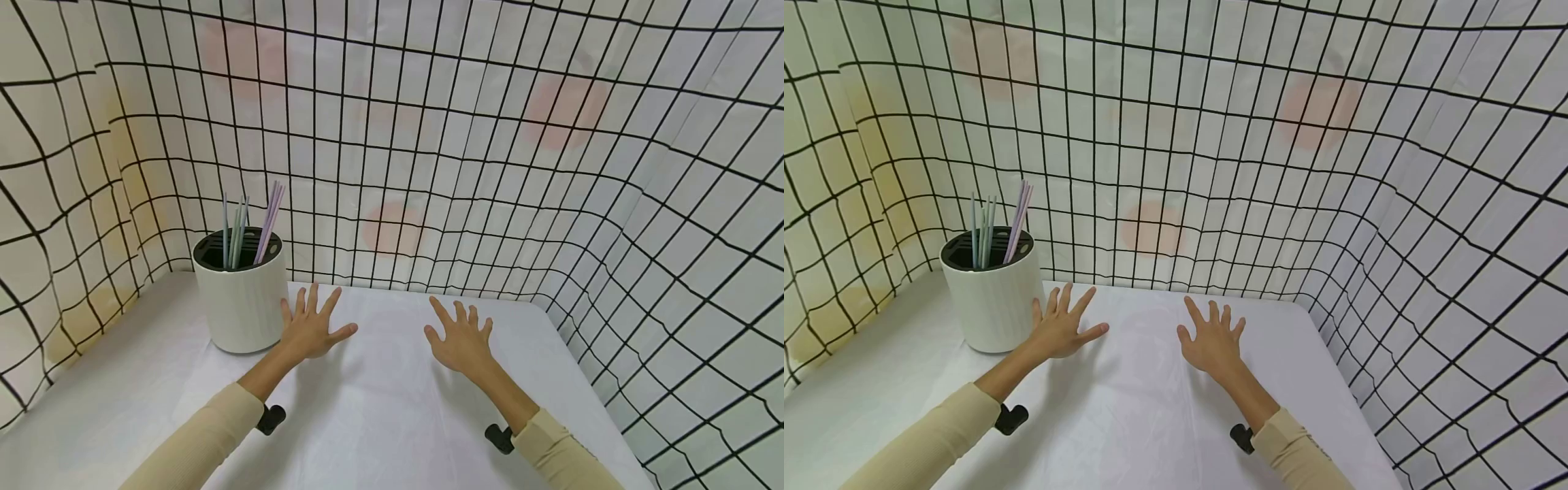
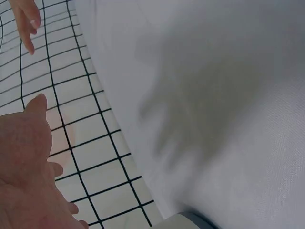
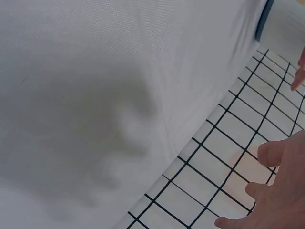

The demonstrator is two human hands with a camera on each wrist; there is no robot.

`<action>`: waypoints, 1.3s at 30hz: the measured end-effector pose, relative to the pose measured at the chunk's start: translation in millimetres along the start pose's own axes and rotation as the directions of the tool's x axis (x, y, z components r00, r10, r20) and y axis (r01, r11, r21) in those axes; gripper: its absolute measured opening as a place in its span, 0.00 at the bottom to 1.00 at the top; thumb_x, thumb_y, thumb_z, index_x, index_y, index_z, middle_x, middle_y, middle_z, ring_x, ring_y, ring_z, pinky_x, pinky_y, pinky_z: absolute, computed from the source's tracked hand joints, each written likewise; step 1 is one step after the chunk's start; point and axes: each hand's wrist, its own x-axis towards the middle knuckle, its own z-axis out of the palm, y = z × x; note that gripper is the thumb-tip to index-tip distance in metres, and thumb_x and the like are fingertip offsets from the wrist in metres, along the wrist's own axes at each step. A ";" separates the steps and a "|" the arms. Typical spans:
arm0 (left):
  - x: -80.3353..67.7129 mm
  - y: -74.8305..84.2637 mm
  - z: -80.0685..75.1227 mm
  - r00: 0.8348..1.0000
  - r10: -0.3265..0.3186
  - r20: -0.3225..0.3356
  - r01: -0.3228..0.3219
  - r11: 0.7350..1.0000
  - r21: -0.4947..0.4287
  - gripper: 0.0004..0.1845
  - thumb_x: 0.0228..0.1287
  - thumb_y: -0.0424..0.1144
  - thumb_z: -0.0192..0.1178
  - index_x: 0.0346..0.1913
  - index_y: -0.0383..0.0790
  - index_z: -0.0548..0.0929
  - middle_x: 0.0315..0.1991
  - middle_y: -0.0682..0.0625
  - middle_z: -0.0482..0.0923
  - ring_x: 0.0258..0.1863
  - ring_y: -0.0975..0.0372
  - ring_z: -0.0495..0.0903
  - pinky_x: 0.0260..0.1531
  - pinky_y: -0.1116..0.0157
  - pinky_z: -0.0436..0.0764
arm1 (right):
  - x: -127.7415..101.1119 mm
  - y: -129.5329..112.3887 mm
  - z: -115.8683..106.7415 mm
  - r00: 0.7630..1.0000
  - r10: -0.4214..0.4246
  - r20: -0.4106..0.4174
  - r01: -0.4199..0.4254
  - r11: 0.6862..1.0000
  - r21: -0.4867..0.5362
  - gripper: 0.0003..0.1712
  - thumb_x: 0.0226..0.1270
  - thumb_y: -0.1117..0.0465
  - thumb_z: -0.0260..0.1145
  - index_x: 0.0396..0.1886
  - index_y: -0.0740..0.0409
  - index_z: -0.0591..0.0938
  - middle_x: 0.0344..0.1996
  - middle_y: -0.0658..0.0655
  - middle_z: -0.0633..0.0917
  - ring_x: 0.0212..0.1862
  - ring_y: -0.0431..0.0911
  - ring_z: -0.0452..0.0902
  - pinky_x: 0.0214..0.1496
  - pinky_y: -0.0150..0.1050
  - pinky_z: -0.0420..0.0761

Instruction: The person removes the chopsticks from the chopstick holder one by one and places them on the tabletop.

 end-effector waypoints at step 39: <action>4.4 10.6 -33.2 0.995 0.035 0.095 -0.035 0.999 -0.002 0.46 0.71 0.66 0.54 0.82 0.50 0.50 0.80 0.28 0.42 0.79 0.31 0.41 0.73 0.27 0.36 | 11.4 -20.8 -15.9 0.999 -0.038 0.017 0.039 0.999 -0.020 0.38 0.77 0.38 0.50 0.82 0.35 0.54 0.77 0.70 0.59 0.78 0.74 0.47 0.71 0.82 0.42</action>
